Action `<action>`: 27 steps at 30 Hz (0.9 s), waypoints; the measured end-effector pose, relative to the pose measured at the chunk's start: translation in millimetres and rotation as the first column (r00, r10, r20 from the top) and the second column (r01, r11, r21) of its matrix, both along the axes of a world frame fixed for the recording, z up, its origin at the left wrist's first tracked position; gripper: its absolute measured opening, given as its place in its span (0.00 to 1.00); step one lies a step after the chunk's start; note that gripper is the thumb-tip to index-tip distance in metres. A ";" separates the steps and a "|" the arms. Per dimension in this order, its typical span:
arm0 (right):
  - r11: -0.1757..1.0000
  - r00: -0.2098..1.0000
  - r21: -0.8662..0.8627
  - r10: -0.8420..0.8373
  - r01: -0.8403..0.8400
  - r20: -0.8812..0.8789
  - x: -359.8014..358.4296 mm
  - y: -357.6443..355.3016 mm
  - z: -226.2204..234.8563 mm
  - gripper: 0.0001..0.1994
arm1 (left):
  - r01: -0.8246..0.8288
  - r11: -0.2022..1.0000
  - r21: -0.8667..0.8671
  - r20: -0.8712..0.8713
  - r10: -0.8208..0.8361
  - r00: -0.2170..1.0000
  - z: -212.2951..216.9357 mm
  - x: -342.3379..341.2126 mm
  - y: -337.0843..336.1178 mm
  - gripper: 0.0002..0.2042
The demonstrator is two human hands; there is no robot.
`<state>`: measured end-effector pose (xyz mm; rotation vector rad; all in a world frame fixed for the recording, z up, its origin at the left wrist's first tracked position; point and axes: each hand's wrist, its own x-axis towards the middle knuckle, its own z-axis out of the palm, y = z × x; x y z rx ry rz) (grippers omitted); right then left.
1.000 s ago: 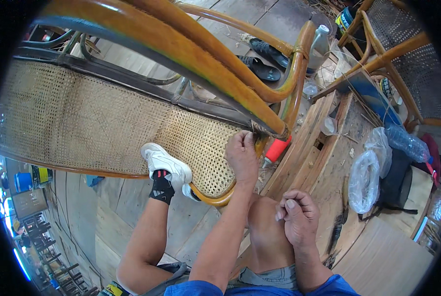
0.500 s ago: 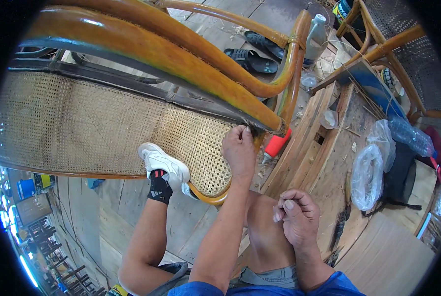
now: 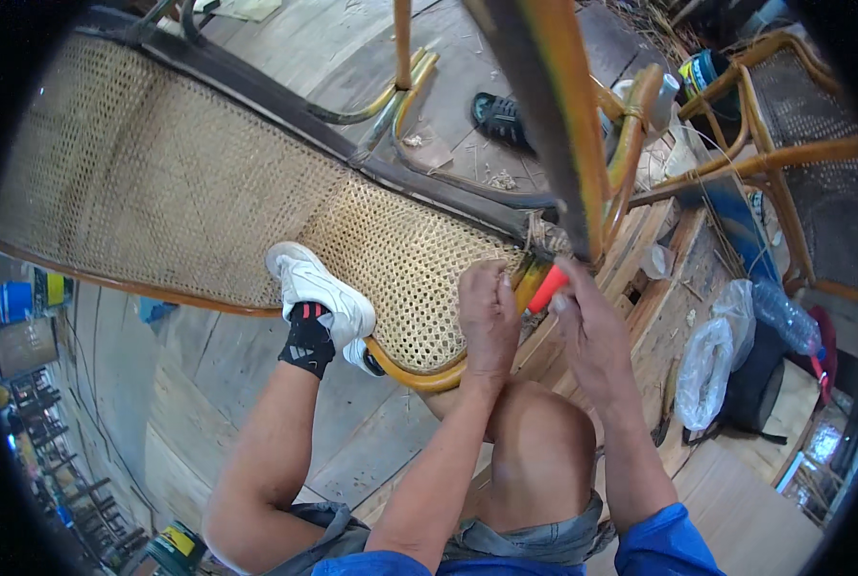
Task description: The person weaves a rattan chair seat by hand, using a hammer to secure the woven strands into the frame. They repeatedly insert thin rattan strips into the seat's edge, tapping them down to tighten the weave and maintain the pattern.
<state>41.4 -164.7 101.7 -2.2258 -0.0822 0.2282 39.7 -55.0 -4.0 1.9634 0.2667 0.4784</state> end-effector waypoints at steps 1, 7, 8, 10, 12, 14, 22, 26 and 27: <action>0.997 1.000 -0.072 0.015 -0.016 -0.021 7.1 1.8 -3.8 0.18 | 0.050 0.998 0.026 0.008 -0.050 0.999 1.9 0.0 0.0 0.08; 0.970 0.979 -0.241 -0.073 0.026 -0.188 27.2 27.4 -0.6 0.23 | 0.065 0.997 0.040 -0.027 -0.064 0.998 4.5 -2.5 2.2 0.09; 0.975 0.973 -0.214 -0.098 0.051 -0.211 29.5 33.8 0.3 0.24 | 0.068 0.995 0.073 -0.028 -0.066 0.997 4.2 -2.4 2.8 0.10; 0.984 0.977 -0.136 -0.138 0.116 -0.162 36.5 36.4 -9.1 0.21 | 0.080 0.988 0.135 -0.029 -0.077 0.997 8.1 0.0 0.8 0.13; 0.984 0.983 -0.092 -0.160 0.152 -0.092 40.6 36.7 -20.4 0.17 | 0.094 0.972 0.217 -0.051 -0.085 0.995 7.6 1.6 -1.5 0.15; 0.983 0.986 -0.084 -0.164 0.164 0.004 41.6 35.5 -28.0 0.12 | 0.104 0.955 0.279 -0.074 -0.086 0.994 7.9 1.6 -4.0 0.18; 0.965 0.948 -0.171 -0.144 0.198 0.284 21.5 26.5 -36.2 0.04 | 0.123 0.912 0.390 -0.141 -0.073 0.987 3.7 4.2 -6.0 0.19; 0.970 0.954 -0.177 -0.113 0.167 0.278 13.2 20.0 -33.9 0.04 | 0.097 0.947 0.306 -0.197 -0.036 0.980 4.1 14.6 -7.4 0.15; 0.971 0.953 -0.166 -0.119 0.170 0.280 12.3 19.4 -35.3 0.04 | 0.098 0.957 0.275 -0.214 -0.038 0.976 5.1 17.6 -7.1 0.14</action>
